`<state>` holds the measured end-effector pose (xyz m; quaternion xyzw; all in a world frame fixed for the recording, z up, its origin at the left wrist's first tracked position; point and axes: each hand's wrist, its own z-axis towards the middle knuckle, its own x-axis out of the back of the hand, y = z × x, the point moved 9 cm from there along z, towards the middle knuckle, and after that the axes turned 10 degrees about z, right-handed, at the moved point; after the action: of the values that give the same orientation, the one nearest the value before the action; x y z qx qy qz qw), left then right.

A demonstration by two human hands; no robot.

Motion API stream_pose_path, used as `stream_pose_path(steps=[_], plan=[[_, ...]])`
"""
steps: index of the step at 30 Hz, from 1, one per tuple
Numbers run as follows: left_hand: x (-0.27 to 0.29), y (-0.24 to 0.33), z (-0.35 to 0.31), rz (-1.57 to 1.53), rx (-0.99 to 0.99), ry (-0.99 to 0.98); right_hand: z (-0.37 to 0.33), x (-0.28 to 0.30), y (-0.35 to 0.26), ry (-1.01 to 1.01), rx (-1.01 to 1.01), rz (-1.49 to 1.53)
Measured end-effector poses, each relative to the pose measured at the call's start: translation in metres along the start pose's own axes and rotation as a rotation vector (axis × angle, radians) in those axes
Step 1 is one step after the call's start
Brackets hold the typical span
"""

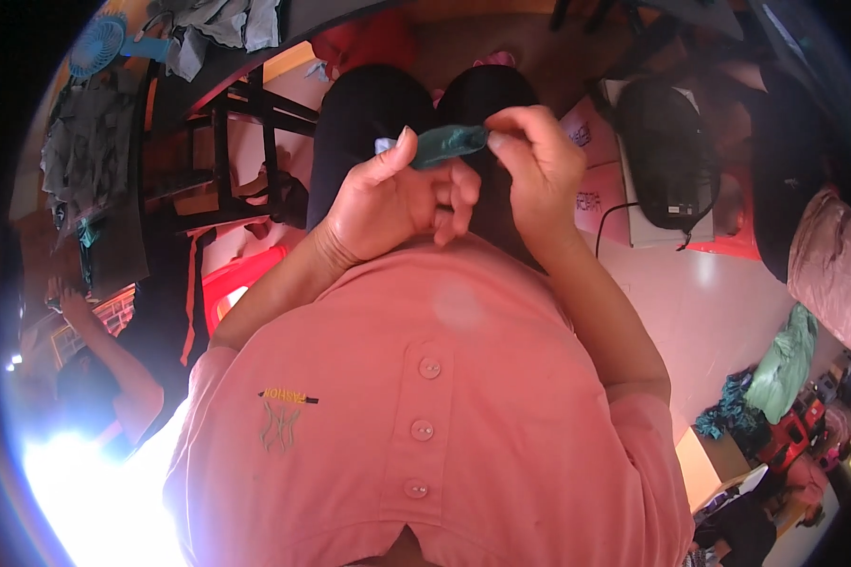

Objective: Handling and folding small fabric scraps as part of a textile manufacturing process.

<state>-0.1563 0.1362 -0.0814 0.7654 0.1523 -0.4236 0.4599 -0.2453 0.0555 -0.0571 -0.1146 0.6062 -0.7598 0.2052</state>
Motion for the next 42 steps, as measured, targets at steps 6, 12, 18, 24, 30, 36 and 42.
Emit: stream_pose_path(steps=[6, 12, 18, 24, 30, 36, 42], plan=[[0.023, 0.028, -0.003, 0.743, -0.264, 0.411, -0.014, -0.007, 0.015, 0.137, -0.488, 0.325], [0.017, 0.023, 0.006, 1.174, -0.244, 0.378, 0.002, 0.001, 0.018, 0.178, -0.482, 0.391], [0.005, 0.026, 0.006, 1.449, -0.512, 0.404, -0.001, 0.003, 0.025, 0.277, -0.494, 0.531], [0.019, 0.018, 0.017, 0.773, -0.336, 0.355, -0.015, -0.008, 0.061, 0.321, -0.569, 0.637], [0.031, 0.021, 0.021, 0.412, -0.156, 0.417, -0.025, -0.018, 0.061, 0.275, -0.672, 0.587], [0.048, 0.030, 0.013, 0.345, -0.257, 0.571, -0.022, -0.008, 0.049, 0.116, -0.483, 0.304], [0.057, 0.015, 0.013, 0.271, -0.154, 0.508, -0.013, 0.011, -0.012, 0.127, 0.148, -0.114]])
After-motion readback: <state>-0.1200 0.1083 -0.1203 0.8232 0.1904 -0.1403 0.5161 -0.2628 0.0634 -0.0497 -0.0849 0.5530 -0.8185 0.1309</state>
